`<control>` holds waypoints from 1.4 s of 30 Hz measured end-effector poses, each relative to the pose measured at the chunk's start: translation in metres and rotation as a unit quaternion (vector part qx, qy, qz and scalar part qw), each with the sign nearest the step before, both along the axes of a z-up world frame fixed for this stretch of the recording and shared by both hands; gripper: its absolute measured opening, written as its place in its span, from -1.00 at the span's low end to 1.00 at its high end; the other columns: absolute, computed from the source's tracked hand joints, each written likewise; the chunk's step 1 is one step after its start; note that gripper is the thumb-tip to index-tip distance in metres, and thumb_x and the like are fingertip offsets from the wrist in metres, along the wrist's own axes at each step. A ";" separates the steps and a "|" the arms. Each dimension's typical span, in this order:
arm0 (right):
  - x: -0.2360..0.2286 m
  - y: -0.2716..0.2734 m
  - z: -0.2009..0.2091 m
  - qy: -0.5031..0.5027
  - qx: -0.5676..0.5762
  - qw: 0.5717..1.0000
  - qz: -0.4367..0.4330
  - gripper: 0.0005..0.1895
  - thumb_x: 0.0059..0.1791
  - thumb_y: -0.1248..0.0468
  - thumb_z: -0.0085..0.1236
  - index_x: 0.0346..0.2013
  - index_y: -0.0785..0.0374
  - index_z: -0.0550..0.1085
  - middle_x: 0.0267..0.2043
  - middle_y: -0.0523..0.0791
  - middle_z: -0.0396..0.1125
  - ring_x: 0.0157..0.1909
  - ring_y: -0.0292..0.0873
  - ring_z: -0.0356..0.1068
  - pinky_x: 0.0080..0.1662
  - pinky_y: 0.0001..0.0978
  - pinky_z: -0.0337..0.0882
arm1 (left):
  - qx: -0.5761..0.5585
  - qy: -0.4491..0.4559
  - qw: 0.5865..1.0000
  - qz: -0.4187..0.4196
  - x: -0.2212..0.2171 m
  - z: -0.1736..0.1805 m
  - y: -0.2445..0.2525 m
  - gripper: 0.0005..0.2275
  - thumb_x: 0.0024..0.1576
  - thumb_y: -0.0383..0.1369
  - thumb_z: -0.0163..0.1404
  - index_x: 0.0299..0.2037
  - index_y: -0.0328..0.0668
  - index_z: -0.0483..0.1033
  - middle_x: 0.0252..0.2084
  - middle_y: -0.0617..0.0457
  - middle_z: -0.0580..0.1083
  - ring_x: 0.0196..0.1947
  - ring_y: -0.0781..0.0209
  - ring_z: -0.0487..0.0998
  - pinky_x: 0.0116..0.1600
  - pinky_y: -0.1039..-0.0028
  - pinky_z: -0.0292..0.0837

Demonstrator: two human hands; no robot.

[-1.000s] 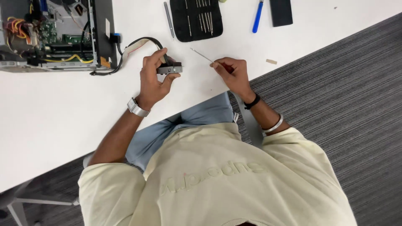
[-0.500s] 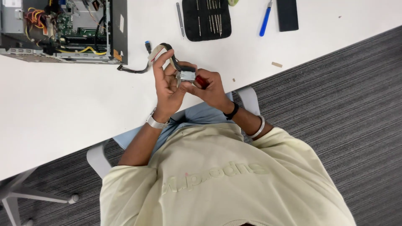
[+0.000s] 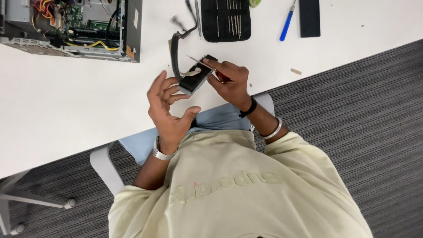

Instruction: Repairing or disassembling a computer I/O module with a screwdriver.

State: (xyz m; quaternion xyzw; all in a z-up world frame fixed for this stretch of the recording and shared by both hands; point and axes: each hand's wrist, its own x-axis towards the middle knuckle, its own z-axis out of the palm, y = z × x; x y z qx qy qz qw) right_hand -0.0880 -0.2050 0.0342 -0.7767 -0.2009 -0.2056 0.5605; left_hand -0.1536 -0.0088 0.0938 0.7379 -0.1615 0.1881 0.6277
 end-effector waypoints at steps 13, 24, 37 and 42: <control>0.015 -0.007 -0.012 0.196 0.211 0.949 0.131 -0.62 0.17 0.19 0.18 0.23 0.32 0.45 -0.54 -0.31 0.11 -0.56 -0.44 -0.05 -0.47 -0.57 -0.01 | 0.137 -0.143 0.973 0.116 0.005 -0.034 0.018 -0.49 0.22 -0.64 0.16 0.35 -0.32 0.24 0.23 -0.19 0.48 0.26 -0.11 0.54 0.27 0.30 0.55; 0.022 -0.002 -0.006 0.390 0.441 0.727 0.353 -0.35 0.14 -0.08 -0.01 0.30 0.39 0.37 -0.54 -0.33 -0.07 -0.57 -0.43 -0.14 -0.48 -0.55 -0.07 | 0.457 -0.315 0.831 -0.014 0.015 -0.068 0.064 -0.60 0.18 -0.57 0.08 0.25 -0.21 0.41 0.29 -0.22 0.40 0.23 -0.39 0.47 0.22 0.12 0.54; -0.019 0.056 0.005 0.367 0.535 0.757 0.077 -0.49 0.14 0.12 0.07 0.33 0.29 0.32 -0.56 -0.30 -0.03 -0.57 -0.44 -0.04 -0.54 -0.55 0.03 | 0.306 -0.040 0.951 0.024 0.060 0.012 0.052 -0.53 0.11 -0.34 0.26 0.20 -0.34 0.46 0.09 -0.18 0.51 0.06 -0.12 0.57 0.15 0.26 0.47; -0.022 0.064 -0.010 0.400 0.516 0.755 0.060 -0.50 0.12 0.07 0.08 0.28 0.24 0.32 -0.54 -0.30 -0.01 -0.58 -0.44 -0.03 -0.55 -0.57 0.03 | 0.395 0.054 0.914 -0.081 0.091 -0.031 0.030 -0.58 0.13 -0.33 0.21 0.17 -0.30 0.47 -0.03 -0.13 0.50 -0.08 -0.11 0.54 -0.05 0.17 0.46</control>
